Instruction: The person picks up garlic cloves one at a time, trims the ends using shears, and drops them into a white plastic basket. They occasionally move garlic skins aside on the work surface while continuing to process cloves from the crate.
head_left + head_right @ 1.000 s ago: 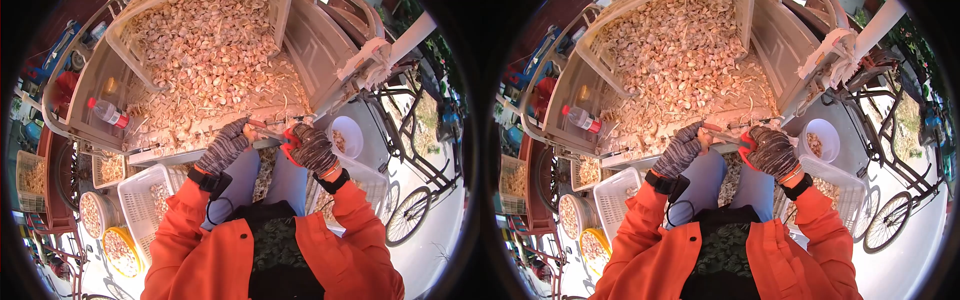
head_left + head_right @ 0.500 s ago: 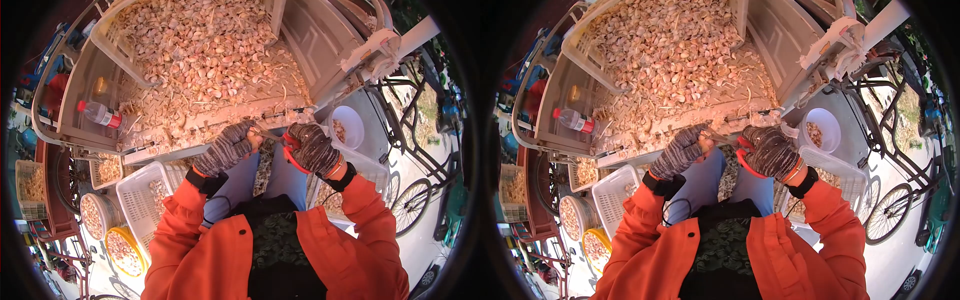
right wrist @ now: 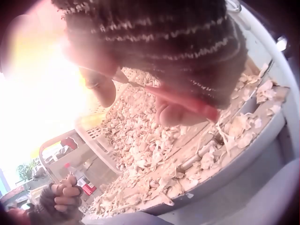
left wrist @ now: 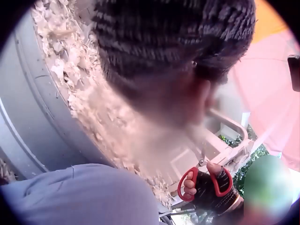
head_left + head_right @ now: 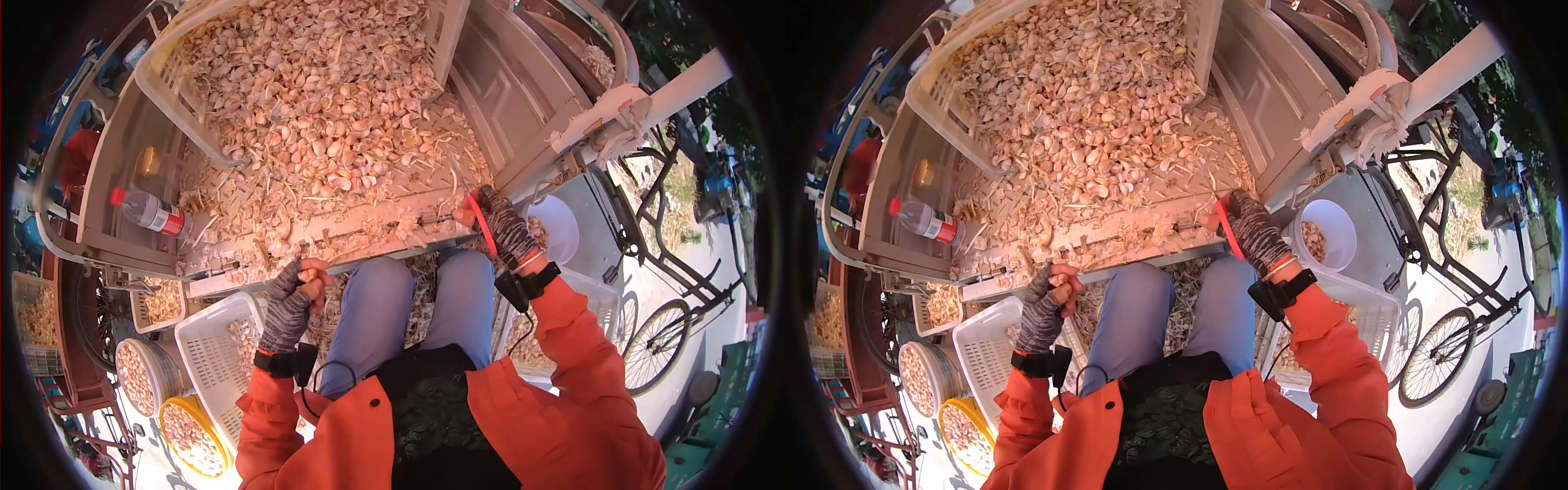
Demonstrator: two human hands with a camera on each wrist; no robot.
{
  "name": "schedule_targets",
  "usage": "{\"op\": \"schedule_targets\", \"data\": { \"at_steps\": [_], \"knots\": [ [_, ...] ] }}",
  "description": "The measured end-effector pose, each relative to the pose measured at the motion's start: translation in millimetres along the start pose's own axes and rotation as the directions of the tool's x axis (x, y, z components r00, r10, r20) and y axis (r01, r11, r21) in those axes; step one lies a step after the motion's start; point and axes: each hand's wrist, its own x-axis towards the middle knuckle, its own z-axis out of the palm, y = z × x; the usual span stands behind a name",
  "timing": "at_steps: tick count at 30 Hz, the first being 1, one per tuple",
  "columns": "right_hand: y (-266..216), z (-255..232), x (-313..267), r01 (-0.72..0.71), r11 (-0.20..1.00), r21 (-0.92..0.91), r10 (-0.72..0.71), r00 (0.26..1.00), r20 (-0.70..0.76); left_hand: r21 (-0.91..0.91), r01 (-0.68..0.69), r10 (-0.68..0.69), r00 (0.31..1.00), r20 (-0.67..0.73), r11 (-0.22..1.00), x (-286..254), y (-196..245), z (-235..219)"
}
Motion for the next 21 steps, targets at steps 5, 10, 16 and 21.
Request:
{"op": "schedule_targets", "data": {
  "at_steps": [5, 10, 16, 21],
  "knots": [
    [0, 14, 87, 0.0, 0.955, -0.297, -0.087, 0.956, -0.281, 0.558, 0.277, 0.024, 0.882, -0.471, 0.782, -93, -81, -195],
    [-8, 29, 152, 0.267, 0.964, -0.017, -0.267, 0.958, -0.107, 0.851, 0.517, 0.248, 0.816, -0.522, 0.093, -100, -53, -149],
    [60, 61, 209, 0.007, 0.773, 0.635, -0.037, 0.999, 0.034, 0.851, -0.298, 0.486, 0.872, 0.059, 0.433, 76, 21, 0],
    [-3, 24, 152, 0.108, 0.917, -0.384, -0.159, 0.982, -0.106, 0.77, -0.618, 0.488, 0.727, 0.483, 0.16, 235, -2, 81]
  ]
}}
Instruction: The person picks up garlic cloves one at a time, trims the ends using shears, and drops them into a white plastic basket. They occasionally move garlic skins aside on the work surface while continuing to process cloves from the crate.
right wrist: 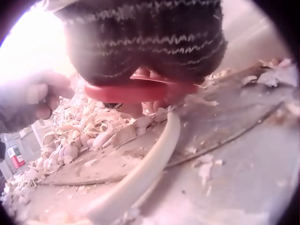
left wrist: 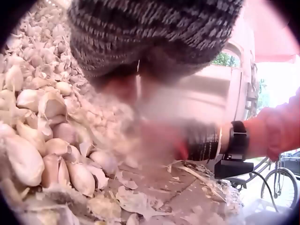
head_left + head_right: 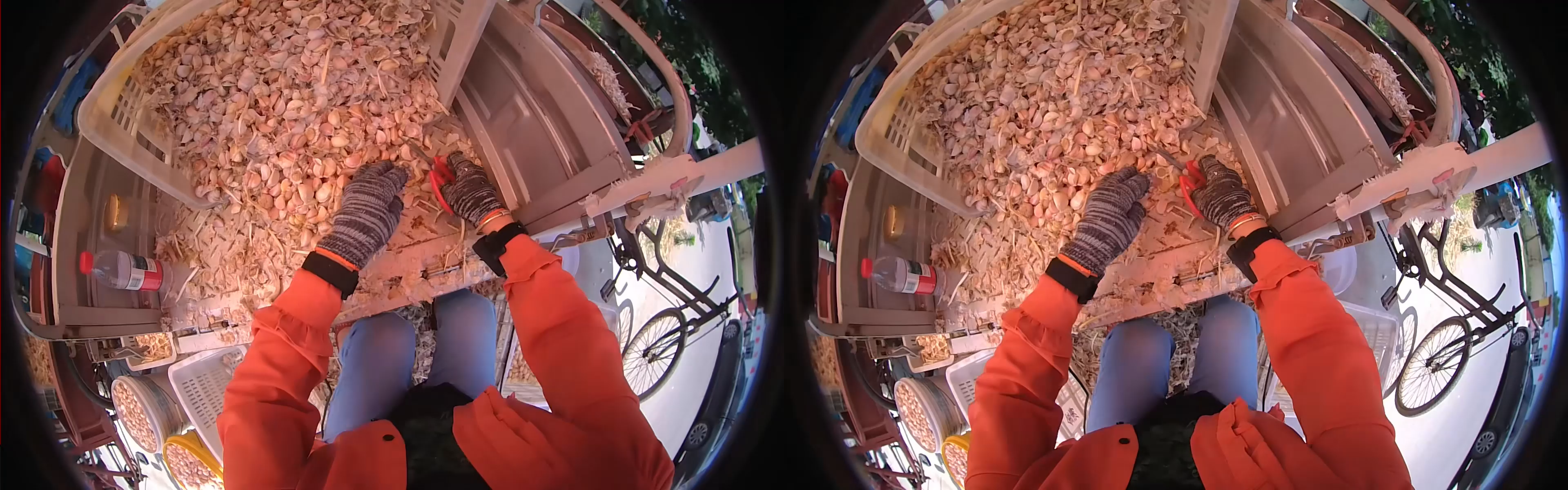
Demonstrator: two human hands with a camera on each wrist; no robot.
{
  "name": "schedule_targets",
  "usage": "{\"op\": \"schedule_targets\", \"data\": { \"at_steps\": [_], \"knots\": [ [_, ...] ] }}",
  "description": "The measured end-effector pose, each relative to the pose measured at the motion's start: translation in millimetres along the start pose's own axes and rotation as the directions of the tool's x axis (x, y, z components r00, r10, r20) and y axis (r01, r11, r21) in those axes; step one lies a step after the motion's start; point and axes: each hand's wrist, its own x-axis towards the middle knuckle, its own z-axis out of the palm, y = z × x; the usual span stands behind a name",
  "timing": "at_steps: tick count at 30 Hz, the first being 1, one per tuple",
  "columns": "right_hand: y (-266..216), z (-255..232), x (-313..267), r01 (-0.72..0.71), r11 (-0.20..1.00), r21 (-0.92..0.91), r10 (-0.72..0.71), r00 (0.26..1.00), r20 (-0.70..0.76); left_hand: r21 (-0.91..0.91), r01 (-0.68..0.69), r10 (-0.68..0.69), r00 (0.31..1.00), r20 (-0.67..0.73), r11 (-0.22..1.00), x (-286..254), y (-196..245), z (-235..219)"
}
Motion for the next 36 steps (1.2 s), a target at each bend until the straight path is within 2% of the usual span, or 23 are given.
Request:
{"op": "schedule_targets", "data": {
  "at_steps": [1, 2, 3, 5, 6, 7, 9, 10, 11, 13, 14, 15, 16, 17, 25, 27, 28, 29, 30, 31, 33, 35, 36],
  "knots": [
    [15, 6, -2, -0.006, 1.0, 0.006, 0.006, 1.0, 0.004, 0.11, -0.022, 0.007, 0.992, 0.129, 0.994, 23, -6, 16],
    [30, 12, -2, -0.028, 0.998, 0.058, 0.035, 0.992, -0.125, 0.216, -0.059, 0.002, 0.967, 0.254, 0.975, 42, -9, 29],
    [36, 11, -1, -0.039, 0.993, 0.11, 0.066, 0.966, -0.251, 0.217, -0.06, 0.002, 0.966, 0.257, 0.974, 52, -15, 42],
    [43, 5, -5, -0.04, 0.986, 0.16, 0.08, 0.964, -0.254, 0.252, -0.059, -0.069, 0.88, 0.47, 0.966, 66, -16, 56],
    [41, 2, -10, -0.054, 0.967, 0.249, 0.115, 0.966, -0.234, 0.298, -0.178, -0.028, 0.817, 0.576, 0.938, 70, -14, 52],
    [42, 2, -16, -0.069, 0.939, 0.338, 0.146, 0.967, -0.209, 0.299, -0.179, -0.029, 0.814, 0.58, 0.937, 71, -19, 57],
    [45, 4, -24, -0.026, 0.93, 0.367, 0.113, 0.97, -0.217, 0.283, -0.242, 0.042, 0.823, 0.566, 0.928, 75, -25, 64],
    [39, -1, -31, -0.021, 0.937, 0.349, 0.103, 0.971, -0.216, 0.244, -0.129, -0.016, 0.857, 0.516, 0.961, 72, -22, 63],
    [32, -5, -36, -0.011, 0.943, 0.331, 0.089, 0.971, -0.221, 0.257, -0.136, -0.016, 0.858, 0.513, 0.957, 71, -15, 58],
    [33, -7, -46, 0.04, 0.909, 0.414, 0.071, 0.966, -0.249, 0.22, -0.006, -0.073, 0.935, 0.348, 0.975, 69, 3, 47],
    [24, -16, -55, 0.025, 0.906, 0.423, 0.082, 0.969, -0.233, 0.126, 0.171, -0.205, 0.912, 0.355, 0.977, 70, 17, 37],
    [17, -24, -67, 0.006, 0.902, 0.432, 0.096, 0.972, -0.214, 0.133, 0.162, -0.2, 0.911, 0.362, 0.978, 61, 26, 32],
    [14, -31, -78, 0.033, 0.924, 0.38, 0.057, 0.973, -0.225, -0.116, 0.35, -0.299, 0.899, 0.32, 0.929, 49, 35, 25],
    [11, -35, -89, 0.038, 0.922, 0.384, 0.058, 0.971, -0.233, -0.364, 0.493, -0.4, 0.865, 0.303, 0.79, 36, 46, 18],
    [-5, -61, -156, 0.124, 0.921, 0.368, -0.062, 0.982, -0.177, -0.408, 0.304, -0.295, 0.951, 0.088, 0.861, -25, 115, -24],
    [-12, -75, -172, 0.171, 0.939, 0.299, -0.127, 0.979, -0.162, -0.427, 0.349, -0.332, 0.936, 0.115, 0.834, -33, 131, -34],
    [-16, -80, -177, 0.069, 0.922, 0.381, -0.069, 0.998, -0.015, -0.471, 0.318, -0.304, 0.946, 0.109, 0.823, -36, 135, -39],
    [-21, -87, -180, 0.074, 0.922, 0.38, -0.072, 0.997, -0.019, -0.513, 0.288, -0.277, 0.956, 0.099, 0.809, -38, 139, -43],
    [-27, -91, -185, -0.136, 0.782, 0.608, 0.027, 0.982, 0.185, -0.512, 0.249, -0.244, 0.967, 0.077, 0.822, -43, 140, -43],
    [-31, -92, -190, -0.368, 0.565, 0.739, 0.065, 0.912, 0.404, -0.509, 0.256, -0.251, 0.965, 0.079, 0.822, -50, 140, -44],
    [-31, -81, -197, -0.362, 0.557, 0.747, 0.045, 0.912, 0.408, -0.736, 0.522, -0.469, 0.827, 0.311, 0.431, -67, 137, -46],
    [-23, -68, -203, -0.238, 0.744, 0.625, 0.022, 0.943, 0.333, -0.796, 0.578, -0.585, 0.714, 0.384, 0.183, -99, 119, -40],
    [-17, -65, -204, -0.373, 0.699, 0.61, 0.085, 0.89, 0.447, -0.819, 0.566, -0.61, 0.684, 0.4, 0.097, -115, 109, -41]
  ]
}}
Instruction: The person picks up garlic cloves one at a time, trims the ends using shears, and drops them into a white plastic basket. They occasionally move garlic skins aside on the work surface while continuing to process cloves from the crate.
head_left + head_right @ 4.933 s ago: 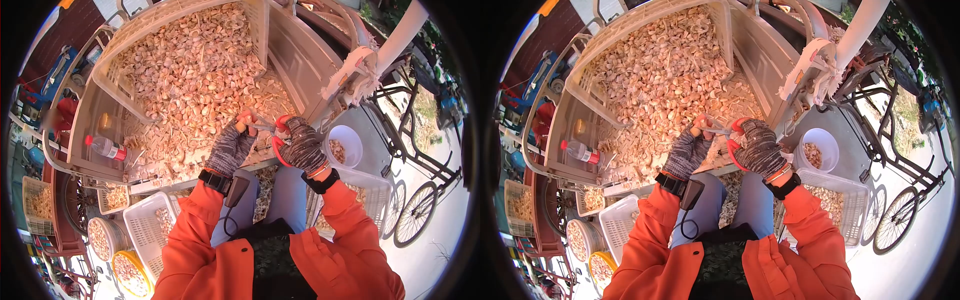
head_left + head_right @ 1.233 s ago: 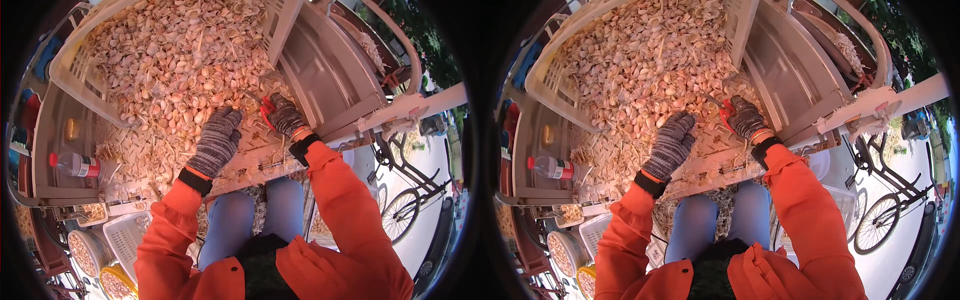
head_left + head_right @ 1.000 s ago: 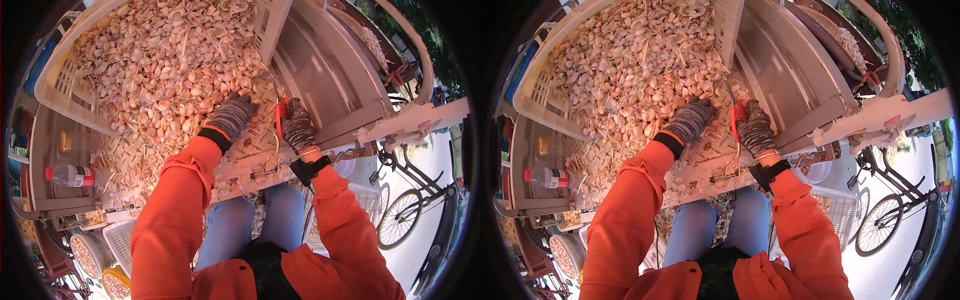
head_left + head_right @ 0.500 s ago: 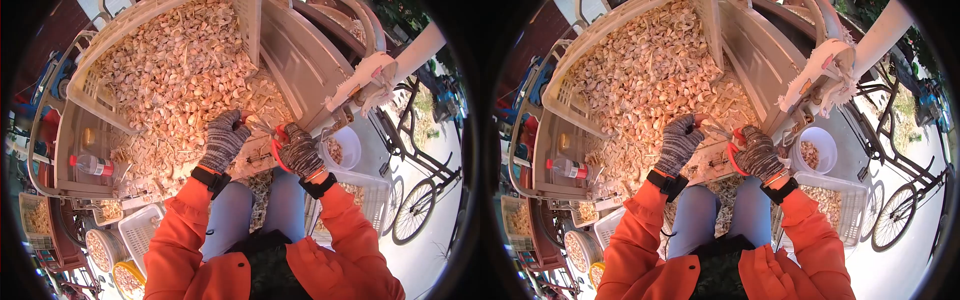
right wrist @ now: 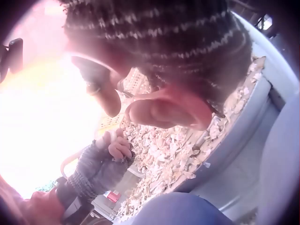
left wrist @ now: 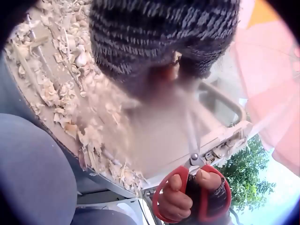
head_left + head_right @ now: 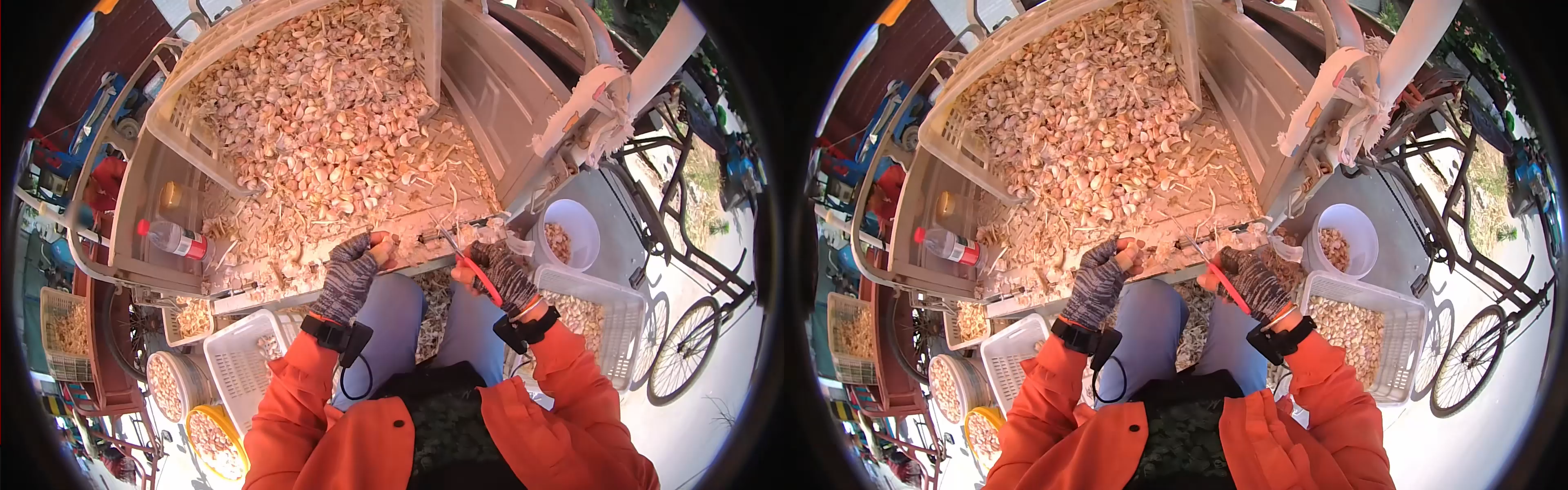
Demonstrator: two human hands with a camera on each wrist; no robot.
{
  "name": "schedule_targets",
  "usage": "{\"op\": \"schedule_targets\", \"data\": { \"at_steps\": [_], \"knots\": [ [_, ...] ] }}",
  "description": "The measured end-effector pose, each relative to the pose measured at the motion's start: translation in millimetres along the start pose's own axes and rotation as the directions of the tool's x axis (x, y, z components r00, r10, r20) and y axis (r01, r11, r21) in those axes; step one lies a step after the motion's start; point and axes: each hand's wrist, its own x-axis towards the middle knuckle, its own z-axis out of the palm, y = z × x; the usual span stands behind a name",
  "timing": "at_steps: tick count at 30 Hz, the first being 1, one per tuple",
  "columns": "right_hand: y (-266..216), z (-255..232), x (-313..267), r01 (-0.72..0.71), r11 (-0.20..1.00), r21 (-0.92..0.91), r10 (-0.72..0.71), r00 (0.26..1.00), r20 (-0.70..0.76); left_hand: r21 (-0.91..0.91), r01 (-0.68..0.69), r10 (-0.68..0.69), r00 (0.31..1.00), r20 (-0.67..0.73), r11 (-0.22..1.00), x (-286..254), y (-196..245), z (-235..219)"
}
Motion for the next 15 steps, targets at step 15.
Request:
{"op": "schedule_targets", "data": {
  "at_steps": [15],
  "knots": [
    [-19, 17, 75, 0.342, 0.775, -0.532, -0.387, 0.922, 0.03, 0.972, -0.175, 0.449, 0.864, 0.227, -0.154, 132, 32, -65]
  ]
}}
